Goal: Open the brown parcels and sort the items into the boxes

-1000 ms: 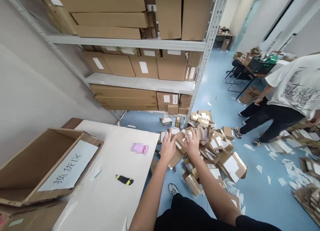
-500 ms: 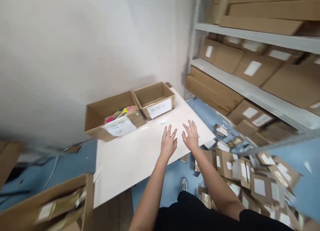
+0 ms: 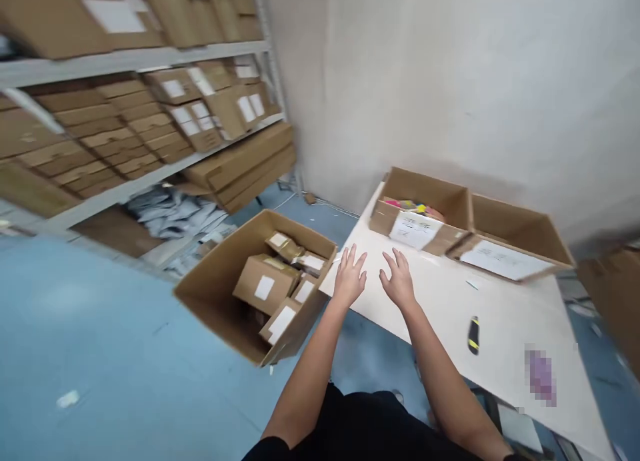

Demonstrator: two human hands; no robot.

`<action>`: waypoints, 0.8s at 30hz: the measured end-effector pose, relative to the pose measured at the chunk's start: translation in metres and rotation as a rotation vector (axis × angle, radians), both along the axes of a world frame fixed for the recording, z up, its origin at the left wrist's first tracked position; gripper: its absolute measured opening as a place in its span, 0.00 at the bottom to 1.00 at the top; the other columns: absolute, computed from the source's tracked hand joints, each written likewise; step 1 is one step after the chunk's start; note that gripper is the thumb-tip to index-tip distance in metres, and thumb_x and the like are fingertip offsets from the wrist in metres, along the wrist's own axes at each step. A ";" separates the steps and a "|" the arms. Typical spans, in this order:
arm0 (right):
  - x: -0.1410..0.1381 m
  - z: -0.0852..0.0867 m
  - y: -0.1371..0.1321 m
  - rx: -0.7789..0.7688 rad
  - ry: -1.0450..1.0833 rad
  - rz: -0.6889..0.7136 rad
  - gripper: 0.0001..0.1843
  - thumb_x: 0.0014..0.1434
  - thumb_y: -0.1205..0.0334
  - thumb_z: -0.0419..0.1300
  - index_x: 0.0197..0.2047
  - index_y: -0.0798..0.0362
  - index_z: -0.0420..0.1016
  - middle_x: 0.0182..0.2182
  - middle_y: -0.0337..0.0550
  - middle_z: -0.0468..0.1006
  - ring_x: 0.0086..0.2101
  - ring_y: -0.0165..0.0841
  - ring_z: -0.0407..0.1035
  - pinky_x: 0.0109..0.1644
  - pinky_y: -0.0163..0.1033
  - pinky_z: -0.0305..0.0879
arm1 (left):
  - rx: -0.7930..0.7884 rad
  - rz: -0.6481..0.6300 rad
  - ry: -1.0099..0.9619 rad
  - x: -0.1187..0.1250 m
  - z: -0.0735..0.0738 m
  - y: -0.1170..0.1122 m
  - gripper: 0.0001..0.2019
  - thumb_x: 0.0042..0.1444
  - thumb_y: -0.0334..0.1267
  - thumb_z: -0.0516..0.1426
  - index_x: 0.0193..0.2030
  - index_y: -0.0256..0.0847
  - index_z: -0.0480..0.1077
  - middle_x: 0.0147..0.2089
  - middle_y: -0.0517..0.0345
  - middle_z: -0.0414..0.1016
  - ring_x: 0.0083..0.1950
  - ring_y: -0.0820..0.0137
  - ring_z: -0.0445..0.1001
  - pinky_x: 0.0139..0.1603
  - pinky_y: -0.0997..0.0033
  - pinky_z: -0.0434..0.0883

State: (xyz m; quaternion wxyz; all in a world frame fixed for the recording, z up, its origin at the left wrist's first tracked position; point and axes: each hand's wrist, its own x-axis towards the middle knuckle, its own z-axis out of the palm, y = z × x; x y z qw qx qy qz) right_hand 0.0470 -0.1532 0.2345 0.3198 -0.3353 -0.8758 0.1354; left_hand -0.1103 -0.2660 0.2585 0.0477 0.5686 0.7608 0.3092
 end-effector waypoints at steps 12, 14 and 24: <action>-0.264 -0.034 -0.107 -0.109 -0.118 0.522 0.35 0.63 0.65 0.58 0.73 0.46 0.63 0.75 0.51 0.54 0.71 0.50 0.52 0.72 0.64 0.58 | -0.106 0.641 -0.110 -0.202 -0.066 -0.196 0.29 0.63 0.35 0.58 0.72 0.45 0.64 0.80 0.44 0.50 0.78 0.49 0.54 0.75 0.43 0.62; -0.285 -0.043 -0.106 -0.123 -0.146 0.555 0.35 0.63 0.65 0.58 0.73 0.46 0.63 0.75 0.50 0.54 0.71 0.50 0.53 0.72 0.63 0.58 | -0.130 0.682 -0.137 -0.210 -0.081 -0.204 0.29 0.63 0.35 0.58 0.72 0.45 0.64 0.80 0.44 0.50 0.78 0.49 0.54 0.75 0.43 0.61; -0.386 -0.133 -0.062 -0.265 -0.277 0.632 0.34 0.62 0.66 0.58 0.71 0.50 0.66 0.73 0.54 0.57 0.70 0.49 0.54 0.71 0.60 0.60 | -0.410 0.695 -0.389 -0.251 -0.184 -0.146 0.34 0.59 0.33 0.61 0.73 0.43 0.62 0.81 0.41 0.48 0.78 0.47 0.55 0.73 0.46 0.64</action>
